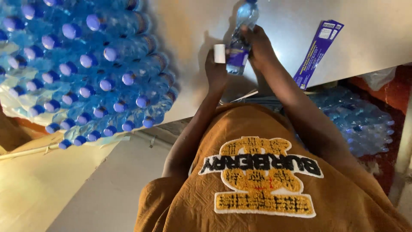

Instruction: Manually applying plastic labels to water bottles at a production station.

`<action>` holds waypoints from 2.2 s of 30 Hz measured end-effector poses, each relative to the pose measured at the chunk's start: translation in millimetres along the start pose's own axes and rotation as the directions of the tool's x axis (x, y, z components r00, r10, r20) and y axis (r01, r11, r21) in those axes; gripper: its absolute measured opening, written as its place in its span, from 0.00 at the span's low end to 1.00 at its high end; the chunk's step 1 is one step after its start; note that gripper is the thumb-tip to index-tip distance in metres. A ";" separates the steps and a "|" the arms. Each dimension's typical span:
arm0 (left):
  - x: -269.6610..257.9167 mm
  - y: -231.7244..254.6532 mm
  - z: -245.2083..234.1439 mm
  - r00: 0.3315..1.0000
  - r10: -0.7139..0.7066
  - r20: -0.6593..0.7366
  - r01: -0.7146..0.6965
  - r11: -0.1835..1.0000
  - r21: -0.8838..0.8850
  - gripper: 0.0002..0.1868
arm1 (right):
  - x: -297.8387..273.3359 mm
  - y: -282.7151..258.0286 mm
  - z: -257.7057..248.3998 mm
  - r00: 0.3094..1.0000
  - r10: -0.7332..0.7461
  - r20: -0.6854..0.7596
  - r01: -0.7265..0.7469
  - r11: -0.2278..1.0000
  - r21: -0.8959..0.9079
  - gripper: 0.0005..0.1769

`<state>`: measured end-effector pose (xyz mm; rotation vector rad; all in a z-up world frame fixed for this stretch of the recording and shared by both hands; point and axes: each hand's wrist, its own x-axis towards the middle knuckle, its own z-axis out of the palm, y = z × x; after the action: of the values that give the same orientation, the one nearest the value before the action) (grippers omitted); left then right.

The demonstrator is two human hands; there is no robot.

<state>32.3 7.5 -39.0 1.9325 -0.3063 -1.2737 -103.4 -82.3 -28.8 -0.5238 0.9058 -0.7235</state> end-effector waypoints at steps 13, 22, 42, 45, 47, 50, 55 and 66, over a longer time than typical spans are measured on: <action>-42.0 80.4 -19.5 0.869 0.375 0.323 -0.297 0.917 -0.265 0.32 | -25.5 -82.2 50.2 0.974 -0.205 0.097 0.126 0.844 0.521 0.42; -99.9 132.0 -36.1 0.726 0.634 0.266 -0.652 0.758 -0.030 0.30 | -54.0 -117.3 68.0 0.913 -0.316 0.258 0.129 0.825 0.551 0.43; -17.4 92.3 -60.3 0.808 0.585 0.065 -0.579 0.810 -0.095 0.16 | -8.1 -75.7 70.7 0.942 -0.301 0.151 0.313 0.619 -0.721 0.31; 56.7 60.3 -56.2 0.658 0.753 -0.006 -0.731 0.641 0.234 0.22 | 47.8 -43.5 98.2 0.780 -0.544 0.310 0.599 0.502 -0.624 0.31; 81.6 52.2 -47.2 0.682 0.731 0.007 -0.713 0.663 0.230 0.46 | 87.9 -15.2 105.1 0.805 -0.512 0.299 0.460 0.221 -0.860 0.22; 70.3 125.6 -55.4 0.614 0.737 -0.282 -0.748 0.657 0.090 0.06 | 106.4 -27.3 144.9 0.734 -0.451 0.508 0.647 0.234 -0.726 0.29; 209.4 67.7 -57.3 0.477 0.802 -0.358 -0.636 0.597 0.490 0.32 | 143.8 -32.2 158.0 0.609 -0.432 0.665 0.789 0.251 -0.560 0.18; 239.1 95.2 -53.6 0.297 0.759 -0.580 -0.490 0.642 0.590 0.28 | 6.7 -74.7 64.1 0.829 -0.422 0.367 0.554 0.527 -0.644 0.30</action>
<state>210.1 -168.1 -120.5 2.0707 -0.7388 0.2809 -71.6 -129.2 51.9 -1.6120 0.8705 -0.7862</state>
